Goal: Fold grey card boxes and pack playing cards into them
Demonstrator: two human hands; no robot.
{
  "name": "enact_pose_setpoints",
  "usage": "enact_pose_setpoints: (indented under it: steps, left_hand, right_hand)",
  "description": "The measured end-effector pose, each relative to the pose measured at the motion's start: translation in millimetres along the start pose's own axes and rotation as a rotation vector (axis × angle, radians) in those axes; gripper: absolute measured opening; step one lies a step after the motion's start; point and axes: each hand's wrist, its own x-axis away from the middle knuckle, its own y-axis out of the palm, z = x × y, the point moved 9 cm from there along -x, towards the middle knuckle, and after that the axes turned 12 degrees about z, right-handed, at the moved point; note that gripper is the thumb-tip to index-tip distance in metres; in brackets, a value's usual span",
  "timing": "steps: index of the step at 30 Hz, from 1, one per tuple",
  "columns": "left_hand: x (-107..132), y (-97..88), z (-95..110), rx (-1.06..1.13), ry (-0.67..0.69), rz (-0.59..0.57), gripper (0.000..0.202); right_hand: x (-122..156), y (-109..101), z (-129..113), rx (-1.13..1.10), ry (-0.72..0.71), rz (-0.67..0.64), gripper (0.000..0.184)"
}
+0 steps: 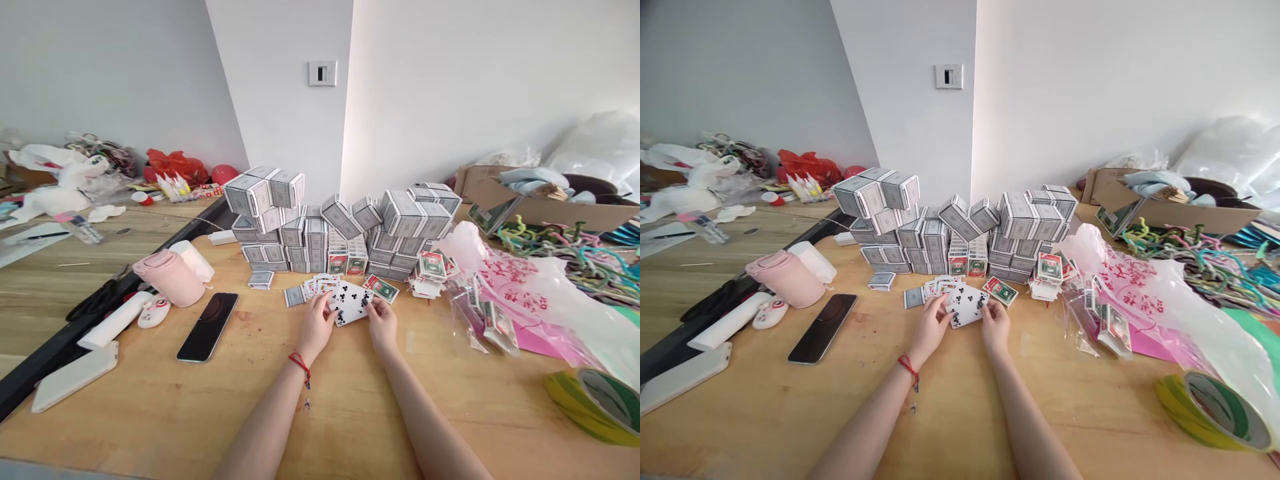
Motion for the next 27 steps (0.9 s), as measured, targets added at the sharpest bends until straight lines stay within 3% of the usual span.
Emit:
enact_pose_setpoints:
  steps: [6,13,18,27]
  left_hand:
    - [2.4,12.2,-10.7,0.121,-0.201,-0.121,0.015]
    - [4.3,12.9,-22.1,0.407,-0.495,-0.064,0.017]
    - [5.6,15.2,-25.2,0.534,-0.574,-0.036,0.024]
    - [8.1,20.6,-12.9,0.562,-0.564,-0.136,0.018]
  right_hand:
    - [-1.3,-4.8,4.6,-0.06,0.071,0.071,0.035]
    - [11.8,14.4,-3.5,-0.166,0.176,-0.1,0.037]
    - [18.9,23.9,-5.3,-0.118,0.184,-0.197,0.041]
    - [22.6,28.0,-9.1,-0.109,0.155,-0.266,0.037]
